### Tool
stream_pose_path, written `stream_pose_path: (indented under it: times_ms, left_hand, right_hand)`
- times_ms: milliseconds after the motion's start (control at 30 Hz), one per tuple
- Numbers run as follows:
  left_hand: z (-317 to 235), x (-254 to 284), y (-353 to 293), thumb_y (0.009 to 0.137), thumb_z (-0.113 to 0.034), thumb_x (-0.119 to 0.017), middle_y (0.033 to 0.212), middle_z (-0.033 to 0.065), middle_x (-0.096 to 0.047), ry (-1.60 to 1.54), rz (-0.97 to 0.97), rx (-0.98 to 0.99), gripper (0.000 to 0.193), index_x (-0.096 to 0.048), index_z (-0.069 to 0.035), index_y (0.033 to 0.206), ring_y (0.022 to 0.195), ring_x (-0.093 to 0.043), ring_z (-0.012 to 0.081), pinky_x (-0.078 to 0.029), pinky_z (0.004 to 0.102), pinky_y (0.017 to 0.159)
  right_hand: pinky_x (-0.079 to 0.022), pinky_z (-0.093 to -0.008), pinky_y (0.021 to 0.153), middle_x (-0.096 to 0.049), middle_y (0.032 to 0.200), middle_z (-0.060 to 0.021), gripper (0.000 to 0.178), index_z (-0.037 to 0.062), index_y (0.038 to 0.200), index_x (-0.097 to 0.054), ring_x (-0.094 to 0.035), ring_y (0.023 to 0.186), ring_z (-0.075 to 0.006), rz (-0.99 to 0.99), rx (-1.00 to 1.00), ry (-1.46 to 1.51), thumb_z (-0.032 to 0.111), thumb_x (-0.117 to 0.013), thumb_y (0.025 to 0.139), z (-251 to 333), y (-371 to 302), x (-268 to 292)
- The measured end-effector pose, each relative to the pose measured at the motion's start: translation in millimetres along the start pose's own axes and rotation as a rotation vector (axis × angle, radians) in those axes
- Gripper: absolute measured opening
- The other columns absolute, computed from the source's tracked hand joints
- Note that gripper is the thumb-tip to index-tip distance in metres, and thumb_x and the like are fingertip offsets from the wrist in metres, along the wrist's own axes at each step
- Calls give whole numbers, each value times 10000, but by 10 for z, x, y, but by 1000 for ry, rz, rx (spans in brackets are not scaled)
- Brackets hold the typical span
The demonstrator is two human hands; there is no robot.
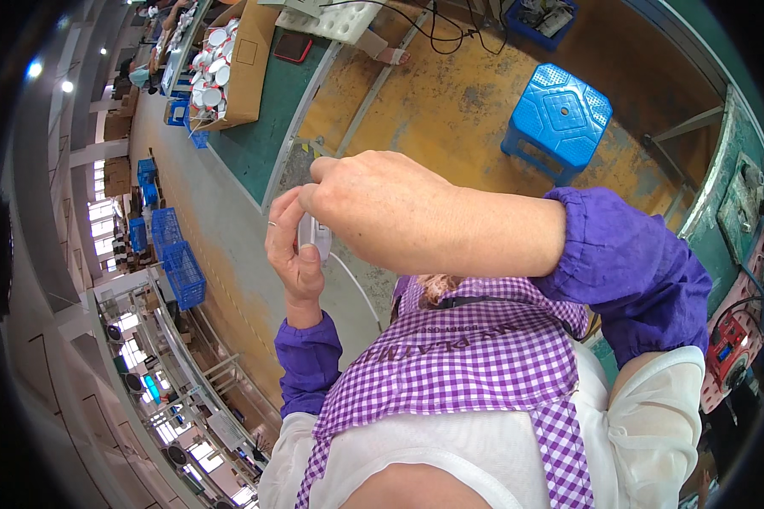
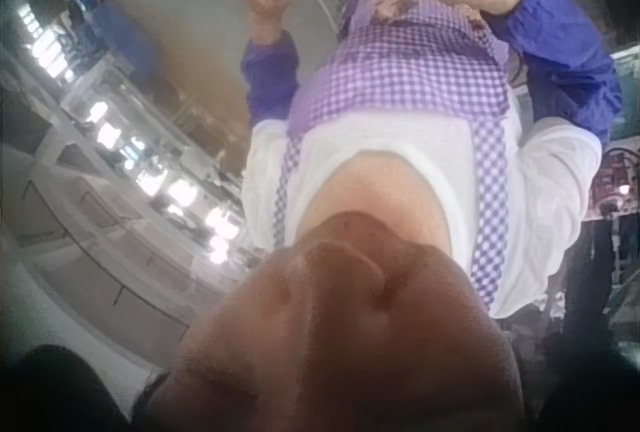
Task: Assembling electronic lighting components and packing them into boxes.
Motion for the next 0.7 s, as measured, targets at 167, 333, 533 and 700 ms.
stream_pose_path:
  times_ms: [167, 333, 533, 700]
  left_hand:
    - [20, 24, -31, 909, -552, -504, 1149, 205, -582, 28, 4, 11, 634, -612, 7, 1187, 1038, -581, 318, -485, 410, 866]
    - [65, 14, -63, 914, -573, -483, 1163, 208, -579, -46, -15, 59, 658, -606, 12, 1189, 1054, -581, 323, -485, 410, 875]
    - [104, -2, -52, 921, -597, -447, 1168, 212, -575, -51, -9, 62, 689, -597, 17, 1194, 1059, -581, 326, -476, 414, 885]
    - [140, -22, -47, 927, -599, -424, 1161, 215, -577, -130, -43, 100, 695, -595, 23, 1187, 1060, -578, 331, -466, 418, 896]
  right_hand:
    - [-532, -377, 609, -601, 885, -153, 243, -28, 976, -623, -657, 742, -300, -8, 5, -24, 13, -675, 743, 22, 19, -52]
    - [-555, -364, 633, -619, 911, -162, 307, -40, 972, -663, -668, 791, -305, 14, -29, -30, -23, -705, 669, 26, 30, -27]
    - [-554, -365, 641, -619, 933, -154, 319, 17, 1021, -667, -668, 811, -290, 76, -39, -49, 3, -692, 703, 25, 38, -30]
    - [-545, -375, 684, -631, 944, -131, 346, 101, 1049, -667, -660, 866, -282, 47, -26, -1, 10, -683, 716, 44, 31, 39]
Point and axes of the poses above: each hand's wrist, its own y-axis towards the middle knuckle, its own x-axis out of the back of the hand, z = x × y, the point moved 9 cm from there along y, towards the middle knuckle
